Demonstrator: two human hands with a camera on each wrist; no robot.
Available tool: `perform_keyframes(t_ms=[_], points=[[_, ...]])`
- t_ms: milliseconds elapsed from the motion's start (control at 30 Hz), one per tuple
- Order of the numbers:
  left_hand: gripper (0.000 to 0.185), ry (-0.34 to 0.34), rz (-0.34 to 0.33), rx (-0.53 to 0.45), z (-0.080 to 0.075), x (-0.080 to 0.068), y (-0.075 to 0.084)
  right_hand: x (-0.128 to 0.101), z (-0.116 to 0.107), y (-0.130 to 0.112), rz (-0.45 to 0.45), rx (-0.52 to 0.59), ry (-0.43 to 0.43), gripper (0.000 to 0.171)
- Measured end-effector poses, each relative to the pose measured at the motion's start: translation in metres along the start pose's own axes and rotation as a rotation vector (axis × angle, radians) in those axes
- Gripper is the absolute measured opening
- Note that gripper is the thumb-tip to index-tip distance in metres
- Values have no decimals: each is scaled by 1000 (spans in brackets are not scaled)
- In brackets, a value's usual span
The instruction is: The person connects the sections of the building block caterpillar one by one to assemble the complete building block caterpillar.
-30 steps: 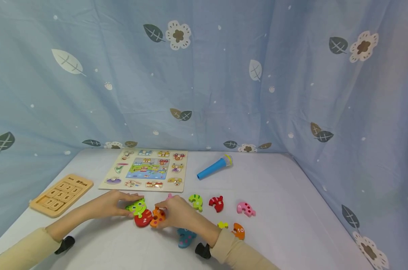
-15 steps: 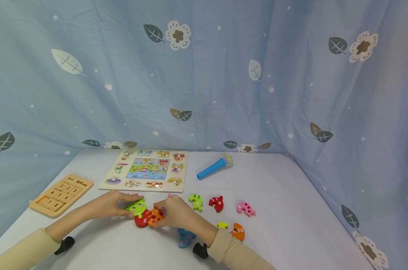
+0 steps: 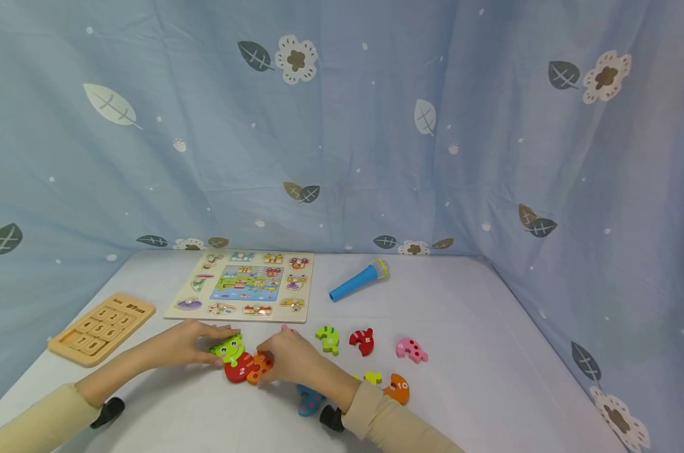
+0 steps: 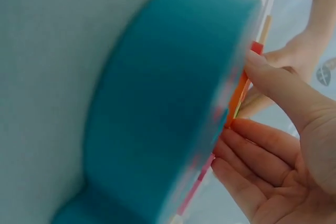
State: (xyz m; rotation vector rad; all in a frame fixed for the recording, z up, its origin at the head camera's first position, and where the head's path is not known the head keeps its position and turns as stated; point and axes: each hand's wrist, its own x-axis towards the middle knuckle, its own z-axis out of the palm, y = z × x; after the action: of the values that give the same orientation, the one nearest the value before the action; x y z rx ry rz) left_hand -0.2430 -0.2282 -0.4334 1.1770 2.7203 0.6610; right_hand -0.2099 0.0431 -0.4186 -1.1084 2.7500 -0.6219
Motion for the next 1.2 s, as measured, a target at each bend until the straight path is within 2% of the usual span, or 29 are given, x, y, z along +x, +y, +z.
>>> perform_keyframes(t_ms=[333, 500, 633, 933, 1200], points=[[65, -18, -18, -13, -1, -1, 1, 2, 2, 0, -12, -26, 1, 55], [65, -15, -3, -7, 0, 0, 0, 0, -2, 3, 30, 34, 11, 61], [65, -16, 8, -2, 0, 0, 0, -3, -6, 4, 60, 87, 16, 58], [66, -32, 9, -17, -1, 1, -1, -14, -9, 5, 43, 151, 15, 53], [66, -39, 10, -21, 0, 1, -1, -23, -13, 6, 31, 143, 35, 54]])
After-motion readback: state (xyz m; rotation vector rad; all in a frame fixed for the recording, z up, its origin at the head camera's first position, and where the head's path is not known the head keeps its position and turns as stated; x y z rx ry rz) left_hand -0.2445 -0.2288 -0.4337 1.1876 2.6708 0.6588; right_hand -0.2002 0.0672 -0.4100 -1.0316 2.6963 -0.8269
